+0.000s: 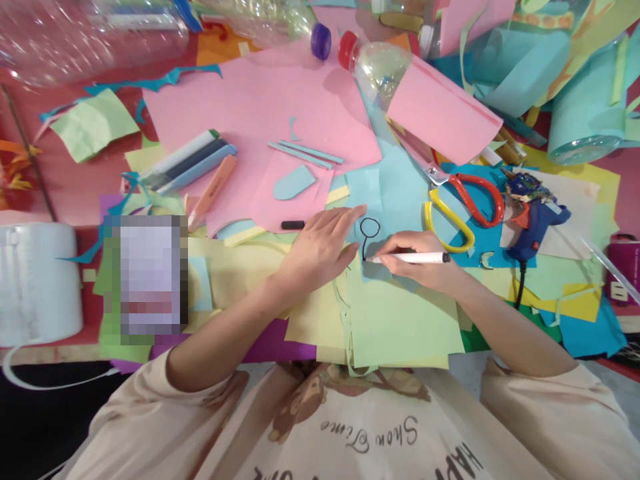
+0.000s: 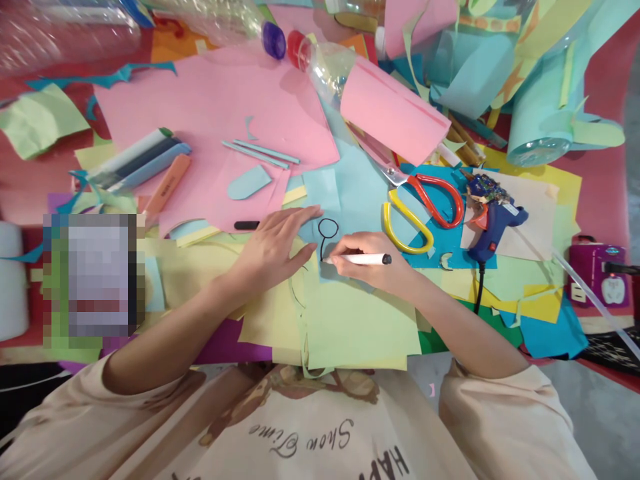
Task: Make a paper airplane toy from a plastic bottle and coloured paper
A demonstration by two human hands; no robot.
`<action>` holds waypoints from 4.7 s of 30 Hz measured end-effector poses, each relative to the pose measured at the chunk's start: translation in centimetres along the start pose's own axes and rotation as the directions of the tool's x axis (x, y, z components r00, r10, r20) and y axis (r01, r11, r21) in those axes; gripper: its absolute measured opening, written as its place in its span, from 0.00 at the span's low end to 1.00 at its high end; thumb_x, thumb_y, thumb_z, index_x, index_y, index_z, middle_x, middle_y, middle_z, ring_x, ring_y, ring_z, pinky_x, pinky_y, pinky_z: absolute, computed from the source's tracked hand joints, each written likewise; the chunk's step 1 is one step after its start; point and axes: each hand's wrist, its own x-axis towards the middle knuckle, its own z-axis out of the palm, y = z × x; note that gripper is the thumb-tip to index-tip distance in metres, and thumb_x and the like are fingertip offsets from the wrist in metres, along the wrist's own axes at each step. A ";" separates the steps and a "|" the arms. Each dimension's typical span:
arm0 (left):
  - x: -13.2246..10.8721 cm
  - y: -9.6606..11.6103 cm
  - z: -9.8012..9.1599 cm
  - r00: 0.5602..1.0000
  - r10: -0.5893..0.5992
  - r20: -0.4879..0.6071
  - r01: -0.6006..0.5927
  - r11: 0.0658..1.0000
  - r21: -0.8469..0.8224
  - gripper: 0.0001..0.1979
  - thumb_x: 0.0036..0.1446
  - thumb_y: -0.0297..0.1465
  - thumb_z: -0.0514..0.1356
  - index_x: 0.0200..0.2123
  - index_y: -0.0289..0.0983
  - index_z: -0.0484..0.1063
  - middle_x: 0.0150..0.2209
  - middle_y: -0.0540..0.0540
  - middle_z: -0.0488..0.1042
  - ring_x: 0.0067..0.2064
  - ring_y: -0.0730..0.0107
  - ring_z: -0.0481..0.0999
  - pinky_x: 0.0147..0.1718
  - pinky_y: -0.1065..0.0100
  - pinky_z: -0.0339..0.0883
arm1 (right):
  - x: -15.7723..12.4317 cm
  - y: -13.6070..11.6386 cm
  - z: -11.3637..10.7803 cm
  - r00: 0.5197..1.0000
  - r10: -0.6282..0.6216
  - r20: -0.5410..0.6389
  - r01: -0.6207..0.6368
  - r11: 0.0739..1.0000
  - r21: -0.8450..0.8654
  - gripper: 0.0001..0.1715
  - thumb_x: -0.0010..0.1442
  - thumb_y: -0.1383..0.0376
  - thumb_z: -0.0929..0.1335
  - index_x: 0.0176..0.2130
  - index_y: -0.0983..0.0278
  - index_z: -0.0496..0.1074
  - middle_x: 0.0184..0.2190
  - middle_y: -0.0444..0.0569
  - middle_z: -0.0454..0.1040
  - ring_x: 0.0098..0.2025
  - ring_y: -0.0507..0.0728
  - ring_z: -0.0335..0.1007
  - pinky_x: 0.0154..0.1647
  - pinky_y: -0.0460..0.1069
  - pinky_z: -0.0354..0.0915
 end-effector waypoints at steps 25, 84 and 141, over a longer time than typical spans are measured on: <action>-0.1 0.1 0.0 1.000 -0.005 0.030 0.005 1.000 -0.010 0.33 0.60 0.28 0.56 0.66 0.37 0.46 0.55 0.39 0.73 0.56 0.54 0.72 0.52 0.53 0.66 | 0.1 0.2 -0.3 0.998 -0.039 0.054 0.042 0.997 -0.066 0.12 0.57 0.64 0.68 0.23 0.63 0.69 0.21 0.42 0.70 0.26 0.50 0.62 0.29 0.47 0.59; -0.1 0.3 -0.7 0.992 0.068 0.104 -0.073 0.996 0.044 0.15 0.64 0.33 0.55 0.53 0.39 0.70 0.60 0.37 0.69 0.59 0.51 0.69 0.54 0.50 0.66 | 0.3 0.2 -1.3 0.986 0.101 -0.130 -0.050 0.937 0.347 0.13 0.57 0.64 0.64 0.24 0.64 0.72 0.20 0.44 0.72 0.23 0.50 0.65 0.24 0.46 0.59; -1.3 -0.3 -1.4 0.958 0.153 0.241 -0.138 0.987 -0.078 0.20 0.60 0.34 0.57 0.55 0.41 0.71 0.71 0.37 0.47 0.71 0.41 0.49 0.64 0.37 0.50 | -0.2 0.2 -0.1 0.975 -0.007 -0.224 -0.009 0.997 -0.071 0.11 0.59 0.63 0.68 0.27 0.63 0.67 0.19 0.40 0.65 0.22 0.48 0.57 0.21 0.45 0.52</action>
